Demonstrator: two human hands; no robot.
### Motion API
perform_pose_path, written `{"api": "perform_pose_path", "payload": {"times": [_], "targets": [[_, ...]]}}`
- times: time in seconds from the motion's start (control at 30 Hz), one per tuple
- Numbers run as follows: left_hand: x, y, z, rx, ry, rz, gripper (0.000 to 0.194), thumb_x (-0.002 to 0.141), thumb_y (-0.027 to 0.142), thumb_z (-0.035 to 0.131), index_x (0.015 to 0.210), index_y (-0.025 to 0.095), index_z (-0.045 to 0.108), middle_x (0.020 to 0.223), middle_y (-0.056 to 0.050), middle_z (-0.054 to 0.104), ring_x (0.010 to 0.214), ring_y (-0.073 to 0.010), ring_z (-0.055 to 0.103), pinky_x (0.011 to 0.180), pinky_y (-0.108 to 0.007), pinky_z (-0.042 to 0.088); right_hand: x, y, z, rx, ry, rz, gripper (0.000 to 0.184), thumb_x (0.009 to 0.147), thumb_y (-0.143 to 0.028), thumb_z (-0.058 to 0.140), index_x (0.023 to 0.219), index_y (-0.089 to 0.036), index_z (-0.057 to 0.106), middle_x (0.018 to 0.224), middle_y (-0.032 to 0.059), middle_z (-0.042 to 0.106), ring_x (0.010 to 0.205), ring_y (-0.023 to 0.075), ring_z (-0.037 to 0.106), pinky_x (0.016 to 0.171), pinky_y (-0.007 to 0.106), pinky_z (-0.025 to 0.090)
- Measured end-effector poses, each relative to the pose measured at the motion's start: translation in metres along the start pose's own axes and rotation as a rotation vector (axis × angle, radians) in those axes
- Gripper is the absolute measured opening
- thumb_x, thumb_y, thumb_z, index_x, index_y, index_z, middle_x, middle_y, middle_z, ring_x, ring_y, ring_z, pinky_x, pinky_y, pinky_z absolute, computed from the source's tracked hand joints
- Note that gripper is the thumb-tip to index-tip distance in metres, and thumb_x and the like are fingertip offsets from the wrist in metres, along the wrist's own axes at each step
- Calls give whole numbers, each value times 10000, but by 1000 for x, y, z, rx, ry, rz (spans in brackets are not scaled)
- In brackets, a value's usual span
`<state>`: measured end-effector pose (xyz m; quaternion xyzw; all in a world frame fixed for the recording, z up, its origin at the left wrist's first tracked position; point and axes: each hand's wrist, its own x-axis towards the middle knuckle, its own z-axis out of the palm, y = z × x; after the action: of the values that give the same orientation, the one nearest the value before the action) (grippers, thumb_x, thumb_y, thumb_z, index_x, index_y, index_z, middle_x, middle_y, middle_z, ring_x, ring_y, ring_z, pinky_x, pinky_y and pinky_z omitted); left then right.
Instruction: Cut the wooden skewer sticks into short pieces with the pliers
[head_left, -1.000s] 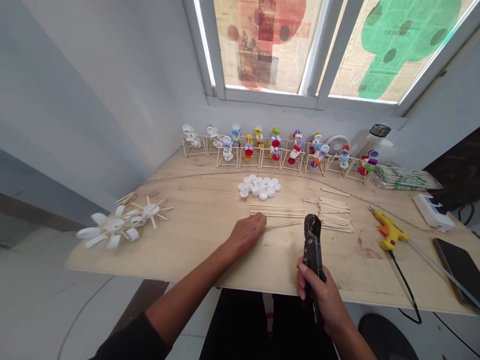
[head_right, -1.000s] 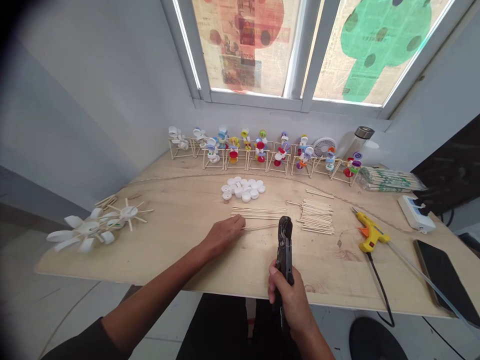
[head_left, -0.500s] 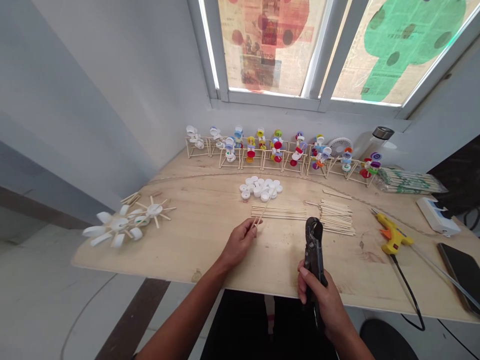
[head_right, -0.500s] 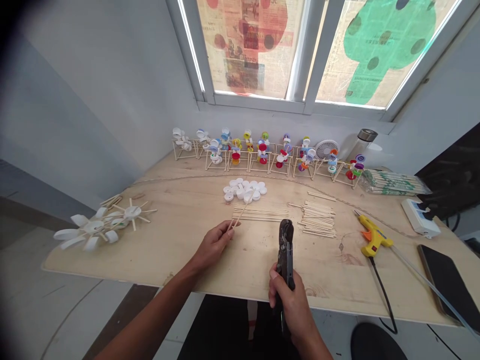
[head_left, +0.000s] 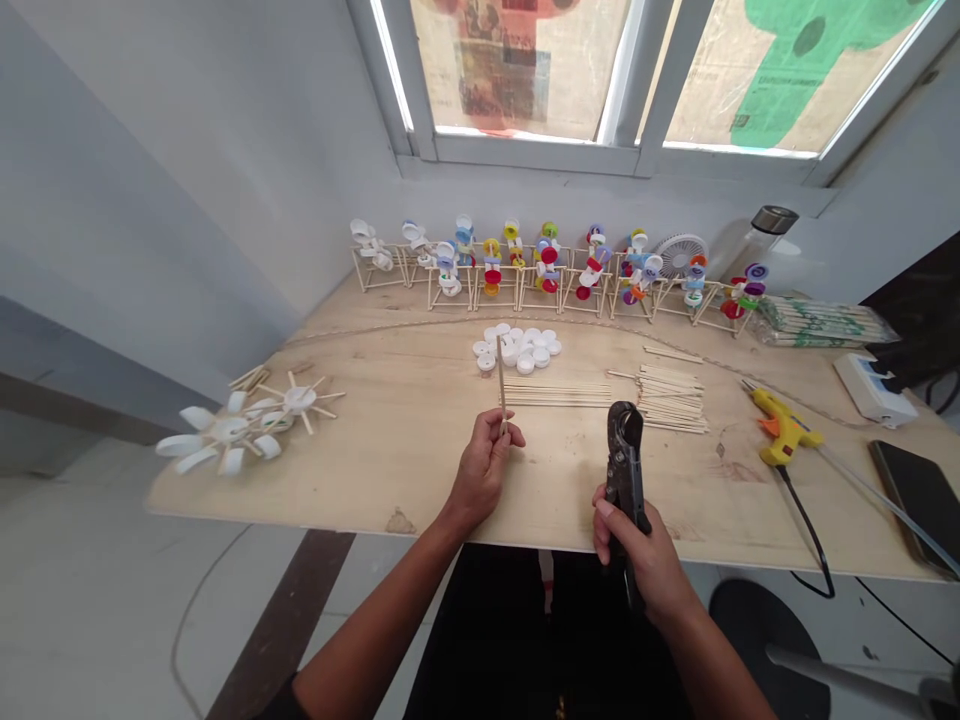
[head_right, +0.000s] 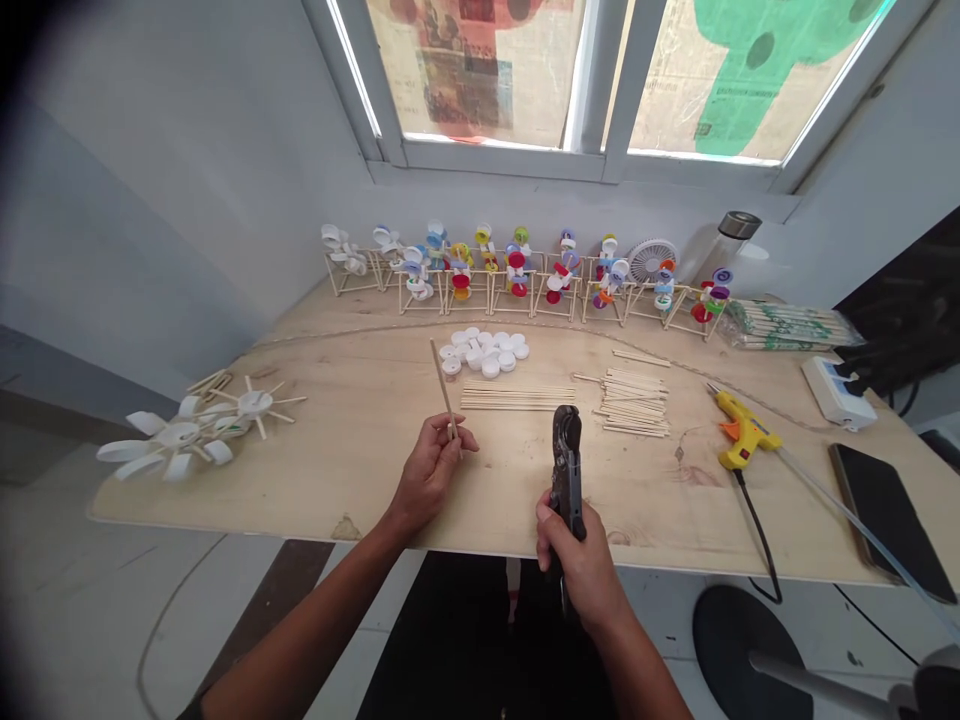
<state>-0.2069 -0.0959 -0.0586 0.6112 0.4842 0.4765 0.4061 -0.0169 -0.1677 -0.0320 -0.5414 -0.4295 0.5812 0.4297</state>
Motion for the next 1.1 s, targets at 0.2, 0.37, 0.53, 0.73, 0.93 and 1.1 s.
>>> {"api": "perform_pose_path", "payload": {"times": [0.2, 0.37, 0.53, 0.73, 0.93, 1.1], "targets": [[-11, -3, -7, 35, -6, -55, 123, 866, 254, 349, 915, 194, 446, 886, -42, 592, 888, -145, 552, 858, -326, 416, 1, 1, -1, -33, -19, -22, 262, 822, -426, 508, 830, -164, 496, 547, -50, 470, 464, 104, 440, 529, 259, 357], [-18, -6, -11, 86, 7, -63, 125, 871, 254, 353, 918, 192, 450, 946, -45, 618, 937, -144, 561, 873, -325, 416, 1, 1, -1, -33, -19, -25, 233, 827, -399, 504, 844, -166, 507, 532, -50, 476, 461, 110, 442, 534, 264, 354], [-22, -7, -15, 246, 32, -69, 144, 874, 259, 354, 949, 193, 457, 978, -43, 617, 924, -151, 572, 824, -313, 437, 2, 1, -1, -49, -26, -15, 229, 830, -390, 495, 819, -162, 510, 526, -43, 477, 466, 111, 442, 539, 267, 357], [-24, -8, -18, 420, 42, -13, 176, 864, 270, 374, 891, 188, 527, 908, -37, 616, 870, -169, 592, 796, -321, 458, 3, 1, -1, -50, -41, -8, 207, 838, -375, 488, 825, -168, 495, 541, -48, 471, 468, 100, 434, 536, 259, 352], [-22, -7, -16, 480, -38, 29, 144, 853, 242, 393, 894, 190, 521, 918, -42, 622, 876, -169, 599, 783, -307, 462, 3, 1, -1, -42, -50, 8, 181, 844, -359, 482, 839, -178, 472, 551, -58, 459, 462, 91, 433, 524, 249, 345], [-17, -1, -17, 464, -75, -33, 100, 840, 228, 409, 866, 200, 501, 860, -12, 642, 796, -155, 615, 744, -288, 460, 3, 1, 0, -59, -43, -3, 160, 846, -338, 475, 817, -180, 472, 529, -65, 446, 465, 91, 431, 535, 245, 352]]}}
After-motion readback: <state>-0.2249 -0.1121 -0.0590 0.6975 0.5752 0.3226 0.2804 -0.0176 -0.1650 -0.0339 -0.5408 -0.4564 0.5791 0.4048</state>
